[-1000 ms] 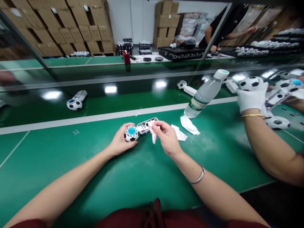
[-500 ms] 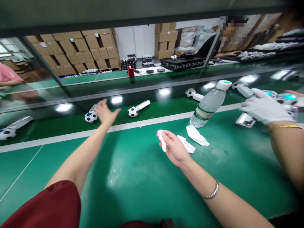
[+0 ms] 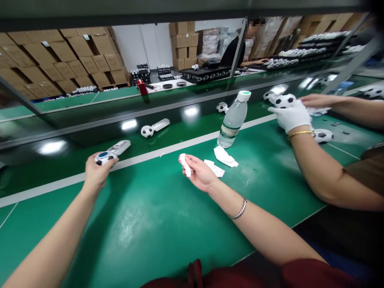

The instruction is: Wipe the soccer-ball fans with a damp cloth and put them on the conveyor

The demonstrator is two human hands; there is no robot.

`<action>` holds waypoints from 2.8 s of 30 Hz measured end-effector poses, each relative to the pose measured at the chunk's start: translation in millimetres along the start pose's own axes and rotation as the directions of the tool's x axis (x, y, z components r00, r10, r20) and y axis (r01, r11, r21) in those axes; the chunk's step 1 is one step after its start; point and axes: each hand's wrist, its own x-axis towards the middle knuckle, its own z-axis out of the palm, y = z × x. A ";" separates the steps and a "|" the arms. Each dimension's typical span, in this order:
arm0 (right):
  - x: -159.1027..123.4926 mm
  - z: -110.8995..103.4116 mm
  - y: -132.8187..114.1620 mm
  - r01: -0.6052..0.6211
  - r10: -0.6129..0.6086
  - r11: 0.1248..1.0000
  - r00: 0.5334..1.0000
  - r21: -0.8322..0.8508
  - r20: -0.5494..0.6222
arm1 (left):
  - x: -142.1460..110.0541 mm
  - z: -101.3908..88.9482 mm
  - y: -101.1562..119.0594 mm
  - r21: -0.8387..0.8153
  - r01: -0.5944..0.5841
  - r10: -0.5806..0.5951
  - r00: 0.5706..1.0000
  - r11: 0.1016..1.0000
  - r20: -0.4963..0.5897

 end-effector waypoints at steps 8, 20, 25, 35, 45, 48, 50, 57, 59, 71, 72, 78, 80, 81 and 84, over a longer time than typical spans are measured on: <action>-7.7 -1.1 14.8 0.417 -0.417 0.665 0.896 -0.619 0.156 | -130.1 56.4 52.7 -0.045 -0.272 0.273 0.919 0.961 0.285; -21.9 7.7 40.3 0.791 -0.354 -0.014 0.568 -0.611 0.743 | -145.6 72.7 48.7 -0.027 -0.485 0.456 0.800 0.874 0.390; -12.4 8.4 37.7 0.697 -0.422 0.009 0.652 -0.717 0.629 | -145.7 71.9 52.0 -0.027 -0.484 0.455 0.801 0.875 0.389; -14.2 8.3 40.8 0.686 -0.405 -0.061 0.646 -0.725 0.646 | -145.1 74.2 48.2 -0.040 -0.457 0.437 0.816 0.889 0.378; -15.1 9.0 37.6 0.723 -0.360 -0.084 0.620 -0.686 0.697 | -146.2 73.1 49.1 -0.048 -0.450 0.433 0.817 0.892 0.381; -13.1 9.6 36.7 0.672 -0.400 -0.088 0.652 -0.735 0.644 | -146.0 73.3 49.0 -0.041 -0.468 0.447 0.809 0.883 0.381; -13.4 9.1 36.2 0.692 -0.376 -0.096 0.641 -0.716 0.670 | -145.6 73.7 48.5 -0.040 -0.474 0.451 0.804 0.879 0.387; -17.1 8.8 35.5 0.655 -0.364 -0.127 0.668 -0.745 0.649 | -145.2 73.1 50.0 -0.045 -0.474 0.453 0.806 0.880 0.381; -17.2 9.6 35.4 0.680 -0.329 -0.125 0.659 -0.723 0.676 | -145.2 72.8 50.1 -0.045 -0.473 0.452 0.805 0.880 0.384; -14.1 6.3 22.9 0.556 -0.483 0.333 0.794 -0.761 0.369 | -143.8 71.7 48.9 -0.041 -0.421 0.399 0.820 0.906 0.410; -15.6 6.3 23.8 0.583 -0.478 0.318 0.780 -0.748 0.404 | -144.0 71.7 49.1 -0.043 -0.423 0.403 0.820 0.905 0.406; -14.1 5.8 32.0 0.751 -0.277 0.077 0.648 -0.656 0.709 | -144.2 73.1 49.8 -0.037 -0.428 0.407 0.826 0.903 0.389; -10.8 4.9 30.8 0.711 -0.316 0.060 0.679 -0.700 0.663 | -145.2 72.9 49.8 -0.036 -0.412 0.390 0.826 0.910 0.407; -9.6 4.4 29.3 0.684 -0.360 0.086 0.699 -0.724 0.618 | -145.7 72.4 49.7 -0.040 -0.400 0.379 0.826 0.916 0.418; -8.8 3.2 22.5 0.602 -0.475 0.218 0.753 -0.768 0.455 | -143.5 69.7 48.0 -0.079 -0.311 0.313 0.840 0.947 0.443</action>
